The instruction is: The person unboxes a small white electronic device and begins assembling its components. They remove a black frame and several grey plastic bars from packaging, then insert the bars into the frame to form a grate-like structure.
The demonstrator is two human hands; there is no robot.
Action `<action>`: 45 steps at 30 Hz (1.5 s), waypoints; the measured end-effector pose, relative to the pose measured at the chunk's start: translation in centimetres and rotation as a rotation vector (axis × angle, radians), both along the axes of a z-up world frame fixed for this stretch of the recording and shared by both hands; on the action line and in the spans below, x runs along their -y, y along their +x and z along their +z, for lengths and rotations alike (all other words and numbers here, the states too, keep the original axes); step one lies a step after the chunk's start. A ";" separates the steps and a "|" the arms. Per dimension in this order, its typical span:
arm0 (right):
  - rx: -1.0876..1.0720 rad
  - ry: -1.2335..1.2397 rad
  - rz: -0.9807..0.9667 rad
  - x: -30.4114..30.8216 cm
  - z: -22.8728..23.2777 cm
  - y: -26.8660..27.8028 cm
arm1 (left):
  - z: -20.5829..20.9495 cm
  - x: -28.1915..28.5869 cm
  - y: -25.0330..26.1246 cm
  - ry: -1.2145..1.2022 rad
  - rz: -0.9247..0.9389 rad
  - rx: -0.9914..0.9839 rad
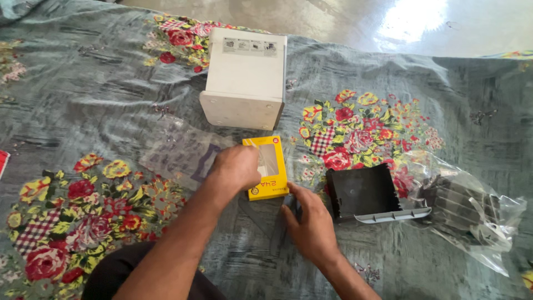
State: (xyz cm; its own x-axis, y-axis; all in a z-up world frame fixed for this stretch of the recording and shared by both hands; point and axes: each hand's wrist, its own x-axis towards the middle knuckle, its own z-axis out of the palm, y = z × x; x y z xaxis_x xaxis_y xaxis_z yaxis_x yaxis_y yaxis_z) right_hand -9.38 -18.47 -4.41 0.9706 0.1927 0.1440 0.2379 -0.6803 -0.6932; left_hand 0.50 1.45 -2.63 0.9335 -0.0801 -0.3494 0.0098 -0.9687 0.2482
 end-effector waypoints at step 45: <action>0.223 0.000 -0.419 -1.5 -5.2 14.8 | -6.8 6.0 4.3 -0.878 -0.128 0.404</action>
State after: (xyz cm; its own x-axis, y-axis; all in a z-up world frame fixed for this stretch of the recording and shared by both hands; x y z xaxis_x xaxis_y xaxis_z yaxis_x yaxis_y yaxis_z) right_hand 5.44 -16.98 -9.60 0.9100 -0.2088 0.3581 0.0864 -0.7493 -0.6566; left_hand 4.78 -4.53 -9.40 0.9360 -0.2684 0.2278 -0.3273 -0.4250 0.8440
